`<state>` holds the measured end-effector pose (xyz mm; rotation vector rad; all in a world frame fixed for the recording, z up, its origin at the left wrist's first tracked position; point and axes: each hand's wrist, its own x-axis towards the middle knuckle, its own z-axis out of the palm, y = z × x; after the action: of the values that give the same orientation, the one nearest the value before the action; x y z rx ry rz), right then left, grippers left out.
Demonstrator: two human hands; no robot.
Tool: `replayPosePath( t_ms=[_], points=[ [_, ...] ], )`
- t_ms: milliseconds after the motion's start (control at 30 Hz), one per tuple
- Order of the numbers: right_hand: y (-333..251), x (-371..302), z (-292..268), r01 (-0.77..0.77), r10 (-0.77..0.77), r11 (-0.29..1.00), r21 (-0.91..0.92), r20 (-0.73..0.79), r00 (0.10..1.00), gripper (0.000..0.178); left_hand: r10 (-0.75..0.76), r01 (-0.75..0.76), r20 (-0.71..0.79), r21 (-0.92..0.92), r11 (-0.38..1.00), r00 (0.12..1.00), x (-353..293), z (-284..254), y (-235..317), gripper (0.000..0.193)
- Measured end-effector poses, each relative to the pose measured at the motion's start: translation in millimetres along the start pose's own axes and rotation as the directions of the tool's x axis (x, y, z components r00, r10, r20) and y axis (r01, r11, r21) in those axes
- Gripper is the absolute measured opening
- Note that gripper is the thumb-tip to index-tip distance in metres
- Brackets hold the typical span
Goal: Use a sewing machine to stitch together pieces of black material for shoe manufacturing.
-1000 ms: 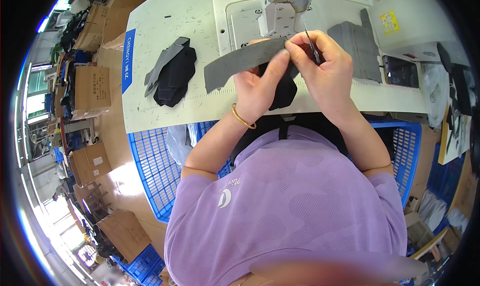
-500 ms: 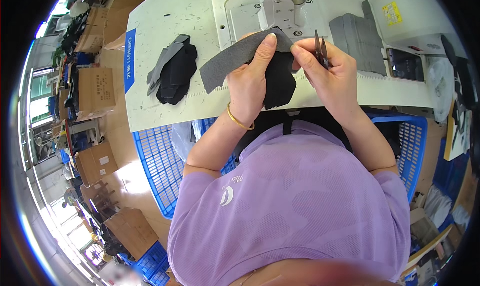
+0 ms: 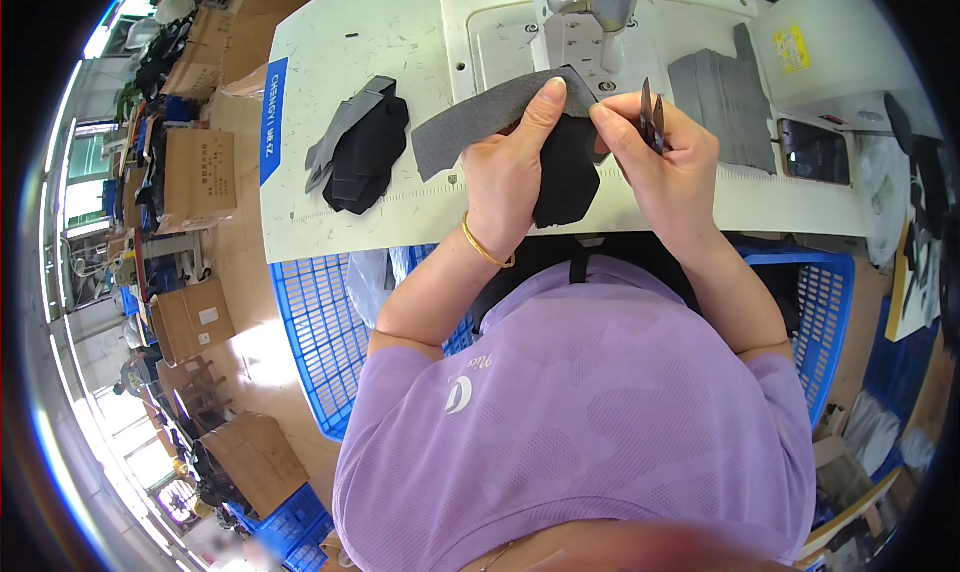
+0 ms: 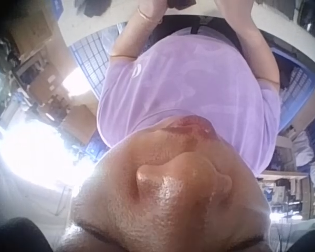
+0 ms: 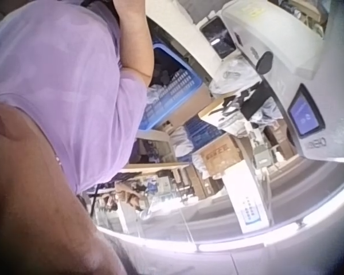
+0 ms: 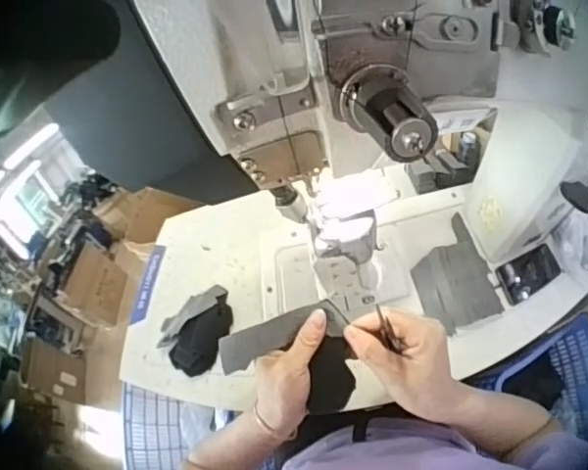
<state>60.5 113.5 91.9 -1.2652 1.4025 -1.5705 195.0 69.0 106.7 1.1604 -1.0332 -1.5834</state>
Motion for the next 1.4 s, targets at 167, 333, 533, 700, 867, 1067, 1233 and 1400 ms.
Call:
replayPosePath(
  t_ms=[167, 333, 533, 700, 867, 1067, 1233, 1400],
  points=[
    [-1, 3, 3, -0.002, 0.002, 1.0, 0.017, -0.005, 1.0, 0.014, 0.166, -0.164, 0.027, -0.071, 0.984, 0.986, 12, -3, -8, 0.017],
    [1, 7, 5, 0.007, -0.007, 0.999, 0.047, -0.009, 1.0, 0.013, 0.108, -0.105, 0.031, -0.087, 0.991, 0.994, 17, -4, 2, 0.014],
    [-1, 20, 10, 0.033, -0.032, 0.999, 0.026, -0.035, 0.999, 0.013, 0.242, -0.233, 0.088, -0.093, 0.968, 0.966, 34, -4, 13, 0.013],
    [-16, 42, 16, -0.039, 0.047, 0.995, 0.088, -0.099, 0.994, 0.014, 0.221, -0.221, 0.131, -0.018, 0.975, 0.966, 64, -4, 28, 0.022],
    [-16, 58, 16, -0.003, 0.02, 0.992, 0.128, -0.128, 0.992, 0.016, 0.219, -0.211, 0.198, -0.061, 0.976, 0.955, 77, 6, 50, 0.016],
    [-15, 61, 17, 0.019, 0.008, 0.986, 0.167, -0.155, 0.988, 0.019, 0.198, -0.202, 0.222, -0.003, 0.979, 0.955, 79, 9, 60, 0.014],
    [-14, 62, 17, -0.009, 0.031, 0.988, 0.152, -0.142, 0.989, 0.018, 0.176, -0.176, 0.253, -0.02, 0.984, 0.951, 82, 6, 60, 0.015],
    [-14, 62, 20, 0.009, 0.02, 0.98, 0.201, -0.142, 0.99, 0.019, 0.194, -0.205, 0.271, 0.013, 0.979, 0.943, 88, 5, 62, 0.016]
  ],
)
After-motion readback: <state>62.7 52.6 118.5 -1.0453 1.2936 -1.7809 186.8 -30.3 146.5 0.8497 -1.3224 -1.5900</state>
